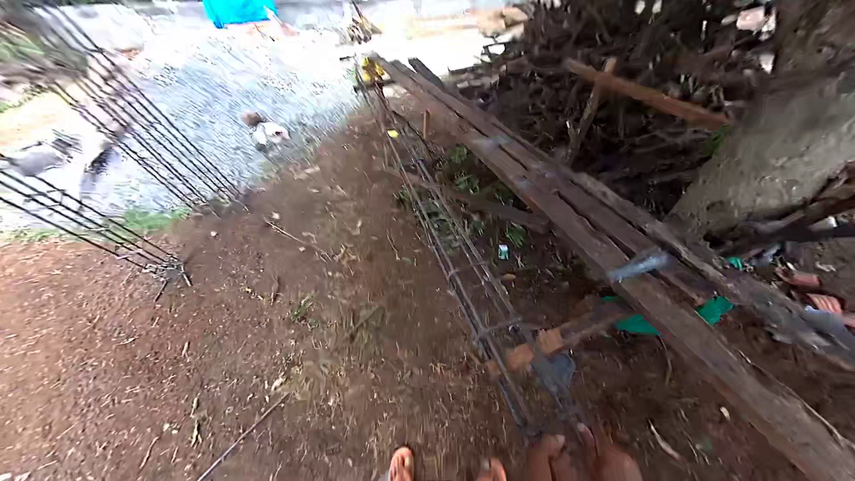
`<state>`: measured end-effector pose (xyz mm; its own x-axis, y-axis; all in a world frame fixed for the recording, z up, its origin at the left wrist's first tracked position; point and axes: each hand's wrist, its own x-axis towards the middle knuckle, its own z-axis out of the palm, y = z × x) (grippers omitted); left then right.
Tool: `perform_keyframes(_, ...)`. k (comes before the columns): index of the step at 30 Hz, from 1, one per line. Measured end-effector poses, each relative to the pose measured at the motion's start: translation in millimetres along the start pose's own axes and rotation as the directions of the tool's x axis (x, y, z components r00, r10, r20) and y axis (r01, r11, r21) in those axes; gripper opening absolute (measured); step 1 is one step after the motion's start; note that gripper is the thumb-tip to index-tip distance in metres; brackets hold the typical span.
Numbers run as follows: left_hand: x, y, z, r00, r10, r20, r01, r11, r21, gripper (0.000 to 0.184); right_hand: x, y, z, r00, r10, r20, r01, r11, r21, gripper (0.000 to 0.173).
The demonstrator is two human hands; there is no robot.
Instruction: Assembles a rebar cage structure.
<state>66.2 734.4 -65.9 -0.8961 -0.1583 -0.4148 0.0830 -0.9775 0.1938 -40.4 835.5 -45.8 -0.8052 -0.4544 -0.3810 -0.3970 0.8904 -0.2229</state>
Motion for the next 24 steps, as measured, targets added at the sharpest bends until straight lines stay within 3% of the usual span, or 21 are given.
perform_keyframes(2,18.3,-17.1,-34.0,0.993,-0.026,0.119,0.011,0.992,0.129,0.049,-0.5,-4.9,-5.7,1.0,0.004,-0.004,-0.004,1.0,0.01,0.057)
perform_keyframes(3,13.2,-17.8,-32.6,0.995,-0.055,0.08,0.04,0.983,0.182,0.05,-5.1,-9.8,-14.2,0.998,0.027,0.057,-0.028,1.0,0.007,0.055)
perform_keyframes(6,2.0,-15.1,-18.2,0.98,-0.101,-0.169,0.141,0.959,0.244,0.045,-5.0,-9.4,-17.3,0.981,0.096,0.166,-0.101,0.995,0.022,0.054)
perform_keyframes(11,-12.1,-19.7,7.2,0.892,-0.01,-0.452,0.175,0.93,0.324,0.018,-7.3,6.0,6.4,0.997,0.07,0.019,-0.07,0.997,-0.019,0.06)
perform_keyframes(15,-2.9,-29.5,23.7,0.799,0.047,-0.599,0.211,0.912,0.353,0.023,-12.8,6.4,8.3,1.0,0.018,-0.02,-0.019,0.999,-0.049,0.058)
perform_keyframes(17,-7.9,-35.6,19.0,0.771,0.023,-0.636,0.246,0.911,0.331,0.024,-29.0,6.5,2.7,1.0,0.013,0.024,-0.013,1.0,0.007,0.059)
perform_keyframes(21,1.6,-28.4,1.7,0.839,-0.056,-0.541,0.214,0.949,0.233,0.029,-19.6,5.1,1.2,0.999,-0.032,0.022,0.032,0.999,0.028,0.057)
perform_keyframes(24,4.6,-30.3,-0.7,0.83,-0.042,-0.556,0.22,0.941,0.258,0.028,-15.7,10.1,7.7,0.999,-0.026,0.038,0.026,1.0,0.011,0.059)
